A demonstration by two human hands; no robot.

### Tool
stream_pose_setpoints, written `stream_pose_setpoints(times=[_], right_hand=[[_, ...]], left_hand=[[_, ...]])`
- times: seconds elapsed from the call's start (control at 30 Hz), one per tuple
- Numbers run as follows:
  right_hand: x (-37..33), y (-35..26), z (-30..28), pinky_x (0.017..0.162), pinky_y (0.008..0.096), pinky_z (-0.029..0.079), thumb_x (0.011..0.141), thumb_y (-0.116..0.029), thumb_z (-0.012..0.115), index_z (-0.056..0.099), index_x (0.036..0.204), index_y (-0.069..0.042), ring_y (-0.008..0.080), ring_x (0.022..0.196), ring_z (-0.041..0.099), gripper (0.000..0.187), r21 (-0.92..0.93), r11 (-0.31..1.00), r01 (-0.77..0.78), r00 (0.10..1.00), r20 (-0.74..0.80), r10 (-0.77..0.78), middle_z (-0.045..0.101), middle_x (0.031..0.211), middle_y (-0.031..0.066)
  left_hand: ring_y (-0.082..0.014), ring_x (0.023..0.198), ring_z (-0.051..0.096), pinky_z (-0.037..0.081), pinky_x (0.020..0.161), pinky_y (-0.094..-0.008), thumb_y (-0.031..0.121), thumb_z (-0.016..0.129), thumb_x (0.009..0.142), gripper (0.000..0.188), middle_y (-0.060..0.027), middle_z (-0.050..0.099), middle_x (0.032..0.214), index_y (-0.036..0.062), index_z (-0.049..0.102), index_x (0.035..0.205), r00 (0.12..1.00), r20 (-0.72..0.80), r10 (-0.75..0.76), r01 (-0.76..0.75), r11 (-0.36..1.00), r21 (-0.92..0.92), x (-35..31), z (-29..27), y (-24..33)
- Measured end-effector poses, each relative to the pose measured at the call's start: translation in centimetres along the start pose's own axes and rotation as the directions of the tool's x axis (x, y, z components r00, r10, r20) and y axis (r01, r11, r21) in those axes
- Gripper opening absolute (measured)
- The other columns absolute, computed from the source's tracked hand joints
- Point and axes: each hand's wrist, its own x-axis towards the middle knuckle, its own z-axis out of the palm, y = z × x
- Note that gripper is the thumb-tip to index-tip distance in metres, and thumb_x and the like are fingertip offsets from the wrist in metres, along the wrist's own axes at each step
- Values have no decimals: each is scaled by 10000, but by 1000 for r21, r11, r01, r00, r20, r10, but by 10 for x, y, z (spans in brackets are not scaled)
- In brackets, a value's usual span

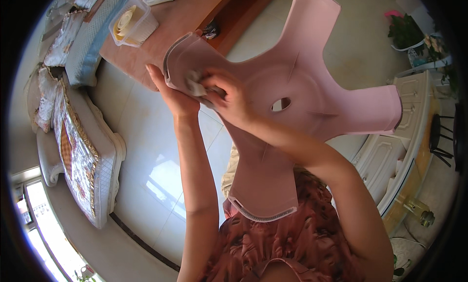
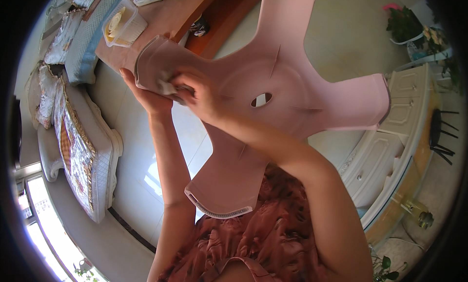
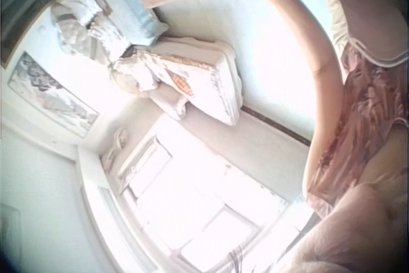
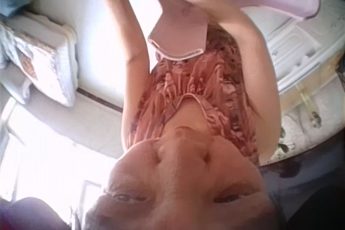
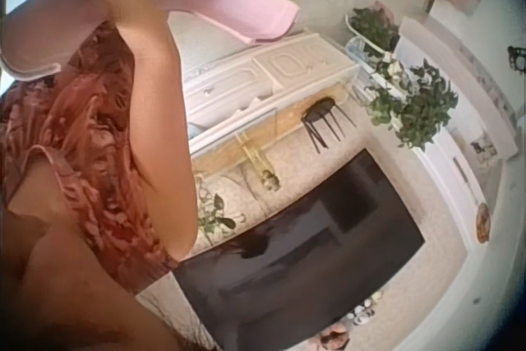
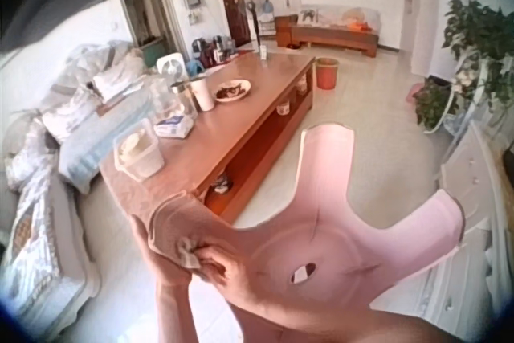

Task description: The person wipes a plastic container and then thoroughly wipes a pink plastic stool, including the seat, legs, and underside, with a cloth.

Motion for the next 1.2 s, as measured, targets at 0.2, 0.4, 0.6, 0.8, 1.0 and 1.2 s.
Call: stream_pose_setpoints(times=[0.2, 0.4, 0.6, 0.8, 1.0, 1.2], right_hand=[[-10, -10, -51, 793, 297, 502, 788, 128, 650, 649, 953, -9, 180, 947, 617, 214, -136, 962, -238, 891, 363, 272, 597, 1055, 90], [13, -18, -7, 730, 318, 511, 730, 72, 747, 689, 846, -57, 226, 903, 619, 183, -89, 972, 218, 970, 130, -205, 594, 1049, 74], [-45, 8, -53, 754, 335, 514, 725, 55, 734, 689, 879, -38, 262, 881, 646, 185, -230, 973, 7, 901, 423, 94, 640, 1037, 104], [-36, -22, -85, 796, 315, 506, 785, 30, 700, 684, 952, -29, 234, 909, 650, 178, -328, 875, -357, 526, 703, 478, 660, 995, 103], [-57, -9, -56, 805, 296, 495, 802, -16, 714, 706, 1016, -23, 205, 945, 641, 214, -412, 909, -63, 846, 461, 268, 631, 1112, 113], [-58, -65, -85, 868, 289, 472, 828, -47, 704, 732, 1022, -44, 198, 998, 621, 197, -327, 784, -528, 510, 616, 600, 632, 1119, 93]], left_hand=[[-290, 1265, 509, 394, 1077, -370, 752, 219, 924, 951, -168, 558, 1348, -55, 501, 1341, 998, -67, -16, 21, 997, 75, 0, 21, 0], [-312, 1252, 524, 416, 1066, -374, 785, 155, 900, 1021, -198, 529, 1371, -68, 458, 1372, 977, 178, -121, 140, 985, -99, 0, 18, 3], [-294, 1241, 526, 406, 1068, -364, 773, 208, 908, 977, -178, 557, 1343, -49, 468, 1366, 998, 55, -10, 7, 999, 43, 6, -4, -9], [-248, 1254, 491, 407, 1051, -377, 824, 282, 868, 981, -123, 509, 1397, 24, 431, 1415, 972, 216, 95, -128, 981, 143, -5, -5, -5], [-148, 966, 548, 447, 864, -309, 756, 361, 901, 839, -48, 622, 1057, 4, 578, 1204, 990, -44, 132, -113, 948, 298, 3, -30, -36], [-257, 1116, 586, 503, 932, -387, 733, 604, 798, 925, -133, 586, 1256, -19, 492, 1325, 955, 183, 234, -277, 924, 265, 10, -36, -34]])
